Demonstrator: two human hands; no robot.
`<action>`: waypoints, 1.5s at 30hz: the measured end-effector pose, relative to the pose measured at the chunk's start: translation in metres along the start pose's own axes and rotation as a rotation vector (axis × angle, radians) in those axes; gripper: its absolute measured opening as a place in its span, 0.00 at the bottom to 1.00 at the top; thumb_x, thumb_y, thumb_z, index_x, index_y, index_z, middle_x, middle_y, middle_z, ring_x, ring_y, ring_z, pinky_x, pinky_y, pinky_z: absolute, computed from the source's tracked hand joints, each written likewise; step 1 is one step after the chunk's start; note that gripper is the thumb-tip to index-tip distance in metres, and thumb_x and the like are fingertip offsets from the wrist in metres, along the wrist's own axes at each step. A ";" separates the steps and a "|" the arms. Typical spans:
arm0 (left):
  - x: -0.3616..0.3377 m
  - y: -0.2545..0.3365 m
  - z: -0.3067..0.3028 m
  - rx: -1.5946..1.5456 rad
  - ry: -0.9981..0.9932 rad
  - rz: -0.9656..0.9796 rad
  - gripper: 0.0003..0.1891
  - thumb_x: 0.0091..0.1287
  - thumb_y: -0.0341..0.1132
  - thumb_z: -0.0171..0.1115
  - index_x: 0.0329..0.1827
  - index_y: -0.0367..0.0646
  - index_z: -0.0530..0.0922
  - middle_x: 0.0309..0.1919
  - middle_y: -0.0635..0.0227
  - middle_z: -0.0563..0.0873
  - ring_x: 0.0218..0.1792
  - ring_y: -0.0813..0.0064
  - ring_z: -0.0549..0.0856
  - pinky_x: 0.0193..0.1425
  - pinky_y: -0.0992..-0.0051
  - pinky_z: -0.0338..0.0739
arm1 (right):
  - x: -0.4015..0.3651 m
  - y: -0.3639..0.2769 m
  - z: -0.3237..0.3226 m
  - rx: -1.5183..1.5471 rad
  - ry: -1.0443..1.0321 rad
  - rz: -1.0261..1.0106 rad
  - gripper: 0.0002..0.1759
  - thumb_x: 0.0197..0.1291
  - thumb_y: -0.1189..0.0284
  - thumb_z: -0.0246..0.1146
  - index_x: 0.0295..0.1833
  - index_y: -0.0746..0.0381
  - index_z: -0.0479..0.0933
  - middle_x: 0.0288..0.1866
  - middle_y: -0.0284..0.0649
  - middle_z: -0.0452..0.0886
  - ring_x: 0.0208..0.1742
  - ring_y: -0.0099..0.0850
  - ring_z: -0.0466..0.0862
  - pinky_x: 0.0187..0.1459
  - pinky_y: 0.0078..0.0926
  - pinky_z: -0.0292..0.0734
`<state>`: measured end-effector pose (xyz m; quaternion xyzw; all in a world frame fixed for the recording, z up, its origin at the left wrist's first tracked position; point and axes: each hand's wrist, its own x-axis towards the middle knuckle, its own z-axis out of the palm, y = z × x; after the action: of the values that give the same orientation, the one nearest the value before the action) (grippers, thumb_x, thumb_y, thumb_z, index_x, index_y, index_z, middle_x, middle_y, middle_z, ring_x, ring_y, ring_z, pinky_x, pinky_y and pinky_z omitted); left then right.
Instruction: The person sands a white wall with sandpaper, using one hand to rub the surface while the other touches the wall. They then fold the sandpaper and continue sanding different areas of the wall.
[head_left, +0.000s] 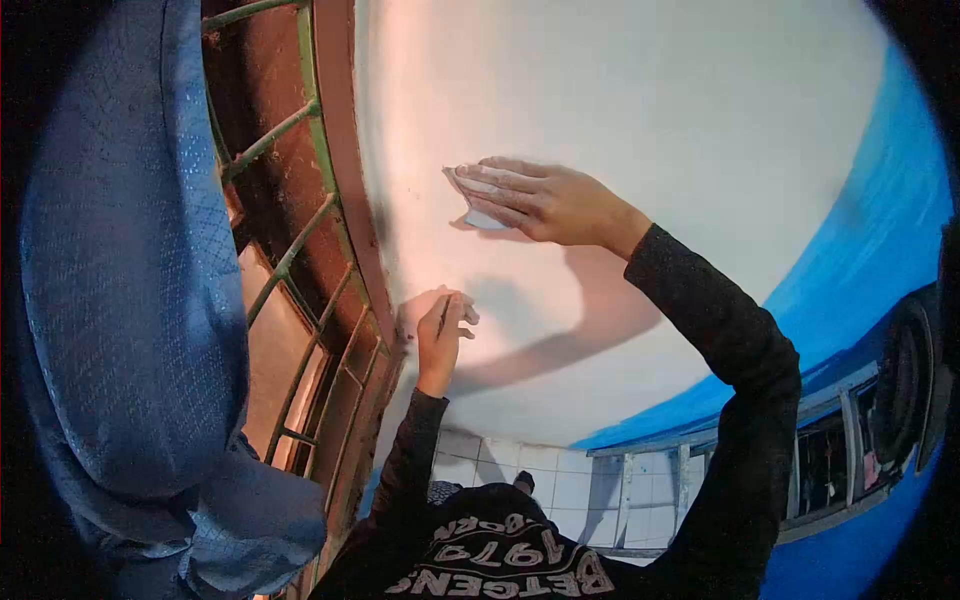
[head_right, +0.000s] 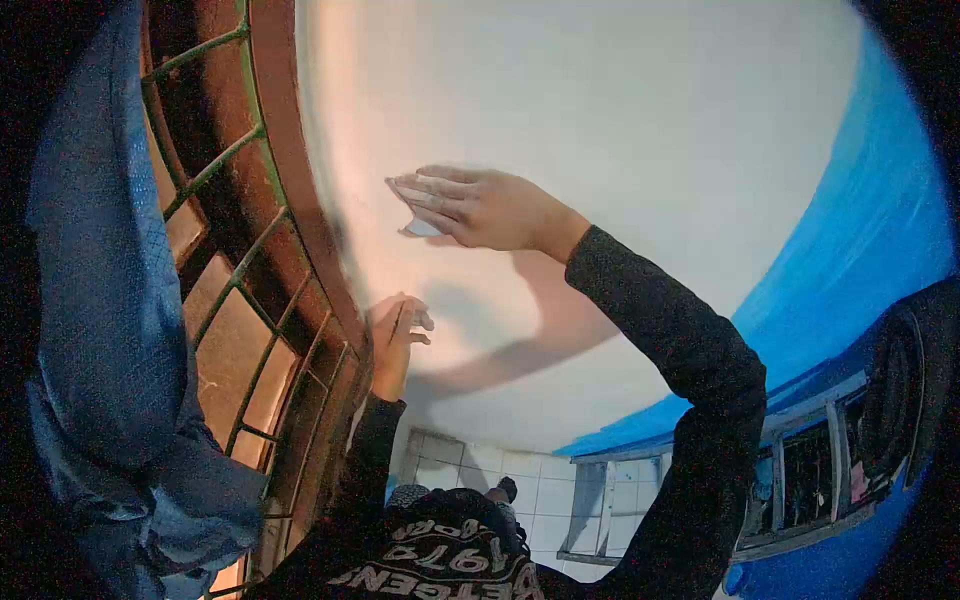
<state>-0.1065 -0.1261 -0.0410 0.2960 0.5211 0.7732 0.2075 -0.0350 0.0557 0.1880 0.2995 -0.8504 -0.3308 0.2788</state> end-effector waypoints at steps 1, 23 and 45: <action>-0.003 -0.006 -0.002 0.016 -0.018 0.002 0.17 0.84 0.44 0.51 0.48 0.39 0.82 0.34 0.70 0.84 0.38 0.81 0.84 0.37 0.78 0.80 | -0.002 0.000 0.000 0.017 0.015 0.013 0.29 0.69 0.60 0.62 0.71 0.63 0.72 0.78 0.41 0.71 0.75 0.37 0.74 0.77 0.36 0.72; -0.050 -0.043 0.008 0.404 0.054 0.221 0.12 0.76 0.34 0.62 0.57 0.39 0.81 0.54 0.57 0.85 0.52 0.65 0.87 0.49 0.70 0.83 | -0.017 0.008 -0.029 -0.076 0.131 0.159 0.38 0.66 0.56 0.64 0.75 0.66 0.68 0.80 0.47 0.68 0.79 0.42 0.70 0.78 0.41 0.69; -0.064 -0.059 0.025 0.647 -0.252 0.368 0.41 0.68 0.33 0.67 0.84 0.50 0.59 0.86 0.51 0.44 0.85 0.43 0.46 0.84 0.50 0.51 | -0.027 -0.024 -0.019 0.010 0.170 0.275 0.30 0.69 0.61 0.64 0.72 0.64 0.72 0.78 0.40 0.72 0.75 0.39 0.75 0.77 0.40 0.70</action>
<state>-0.0415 -0.1272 -0.1043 0.5272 0.6465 0.5509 0.0237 0.0032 0.0522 0.1748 0.2083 -0.8584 -0.2587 0.3910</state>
